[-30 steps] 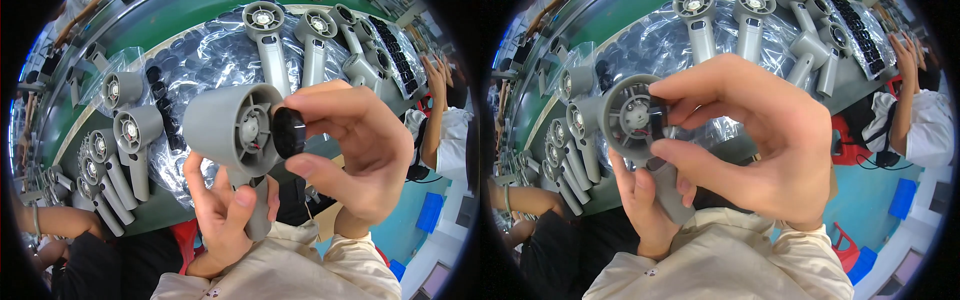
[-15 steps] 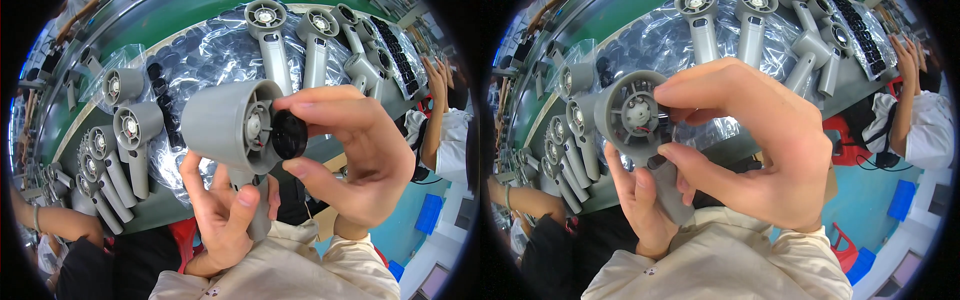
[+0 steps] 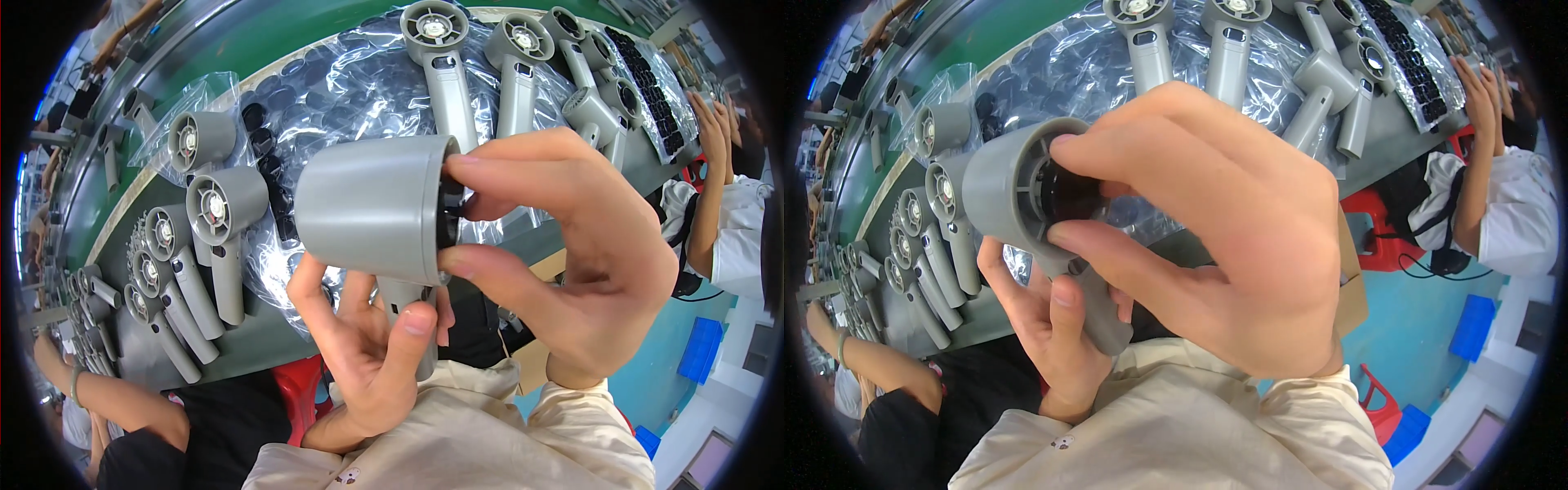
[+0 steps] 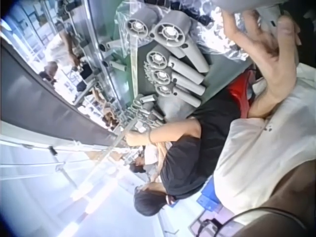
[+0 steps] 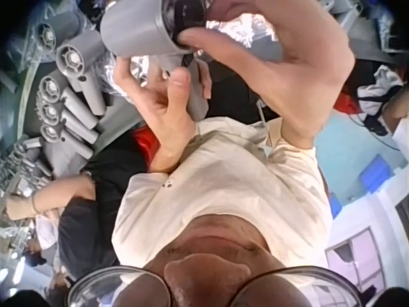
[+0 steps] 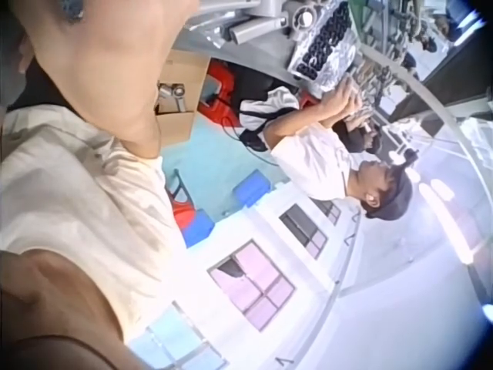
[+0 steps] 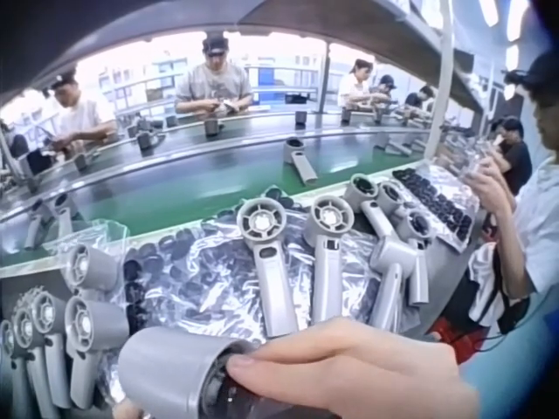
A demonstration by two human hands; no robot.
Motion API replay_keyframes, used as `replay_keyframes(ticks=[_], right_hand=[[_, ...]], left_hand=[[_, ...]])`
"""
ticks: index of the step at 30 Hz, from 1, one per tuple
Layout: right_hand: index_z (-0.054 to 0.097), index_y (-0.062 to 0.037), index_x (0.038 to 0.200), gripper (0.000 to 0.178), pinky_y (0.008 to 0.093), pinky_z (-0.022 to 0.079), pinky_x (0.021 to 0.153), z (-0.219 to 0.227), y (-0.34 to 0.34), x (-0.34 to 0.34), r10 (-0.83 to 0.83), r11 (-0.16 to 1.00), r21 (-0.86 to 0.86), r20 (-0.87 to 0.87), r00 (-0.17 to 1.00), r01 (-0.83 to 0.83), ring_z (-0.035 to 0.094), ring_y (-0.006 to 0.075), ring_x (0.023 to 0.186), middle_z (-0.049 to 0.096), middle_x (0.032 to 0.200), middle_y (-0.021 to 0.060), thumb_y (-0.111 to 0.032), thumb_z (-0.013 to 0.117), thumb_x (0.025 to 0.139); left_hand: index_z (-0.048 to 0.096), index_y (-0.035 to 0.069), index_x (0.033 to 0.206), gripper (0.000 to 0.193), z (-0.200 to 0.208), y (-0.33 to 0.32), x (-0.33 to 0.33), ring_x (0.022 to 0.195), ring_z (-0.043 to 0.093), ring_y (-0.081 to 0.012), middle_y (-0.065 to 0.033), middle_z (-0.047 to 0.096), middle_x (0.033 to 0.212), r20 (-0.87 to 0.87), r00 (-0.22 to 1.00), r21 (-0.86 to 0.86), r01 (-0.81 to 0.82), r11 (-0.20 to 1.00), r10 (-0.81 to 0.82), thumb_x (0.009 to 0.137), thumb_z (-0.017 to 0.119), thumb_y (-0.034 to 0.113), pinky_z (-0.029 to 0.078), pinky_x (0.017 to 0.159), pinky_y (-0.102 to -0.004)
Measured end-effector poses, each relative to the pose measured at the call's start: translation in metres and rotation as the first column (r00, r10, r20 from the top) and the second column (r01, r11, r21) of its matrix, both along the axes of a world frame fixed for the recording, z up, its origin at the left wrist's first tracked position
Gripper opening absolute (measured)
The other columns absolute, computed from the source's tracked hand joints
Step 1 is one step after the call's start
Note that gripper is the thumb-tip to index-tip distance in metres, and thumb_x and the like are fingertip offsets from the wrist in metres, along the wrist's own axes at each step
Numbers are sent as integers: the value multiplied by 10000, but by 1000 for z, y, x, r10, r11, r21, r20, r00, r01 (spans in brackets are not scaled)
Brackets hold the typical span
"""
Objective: The person assembles black internal components into grey handheld device plastic housings by hand, then secures them with black caps.
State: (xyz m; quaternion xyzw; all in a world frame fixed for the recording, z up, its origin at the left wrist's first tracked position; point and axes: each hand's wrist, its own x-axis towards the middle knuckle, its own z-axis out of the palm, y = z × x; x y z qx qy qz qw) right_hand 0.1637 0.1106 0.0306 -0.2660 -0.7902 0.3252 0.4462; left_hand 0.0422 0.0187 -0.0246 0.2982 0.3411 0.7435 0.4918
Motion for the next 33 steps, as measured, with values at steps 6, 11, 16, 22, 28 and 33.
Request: replay_keyframes(ticks=[6, 11, 16, 22, 28, 33], right_hand=[[657, 75, 963, 387, 271, 480, 632, 2, -1, -6, -47, 999, -11, 9, 999, 47, 600, 192, 725, 631, 924, 176, 63, 757, 589], [665, 65, 956, 383, 273, 489, 632, 1, 1, -7, -62, 998, -5, 19, 998, 62, 611, 193, 731, 629, 900, 160, 40, 766, 588], [664, 66, 964, 390, 264, 490, 653, 2, 2, -3, -47, 999, 26, 71, 996, 46, 618, 195, 750, 628, 914, 155, 52, 759, 586], [670, 62, 953, 374, 262, 484, 660, -7, 0, -7, -83, 994, -71, -77, 994, 78, 611, 191, 732, 629, 919, 157, 67, 750, 587], [676, 58, 941, 369, 263, 486, 637, -5, 2, -4, -90, 996, -16, -19, 996, 90, 604, 182, 720, 624, 898, 147, 68, 753, 580], [680, 52, 932, 356, 247, 479, 618, -9, 9, -5, -80, 997, 22, 6, 997, 80, 596, 159, 702, 610, 891, 131, 58, 758, 584]], left_hand=[[33, 117, 1381, 701, -2, 1, -2, 705, 555, -205, -244, 470, 1189, -22, 1000, -11, -5, 1000, 5, 903, 543, 65, 457, 554, -275], [39, 101, 1388, 697, -1, 1, -4, 690, 554, -206, -249, 467, 1200, -37, 999, -62, 9, 998, -11, 908, 545, 88, 457, 547, -275], [36, 93, 1389, 702, -2, 2, -4, 680, 555, -205, -251, 469, 1201, -11, 999, -73, 37, 997, -38, 910, 549, 100, 455, 541, -271], [43, 93, 1386, 701, -4, 3, -2, 682, 557, -204, -250, 469, 1202, 11, 1000, -77, 20, 997, -20, 908, 556, 101, 454, 537, -273], [48, 94, 1384, 700, -2, 1, 0, 680, 553, -201, -255, 459, 1220, -54, 998, -91, 9, 996, -14, 903, 557, 84, 451, 537, -275], [48, 95, 1386, 694, -8, 5, 1, 672, 549, -198, -252, 467, 1205, -71, 997, -56, 4, 998, -8, 908, 551, 98, 443, 519, -275]])
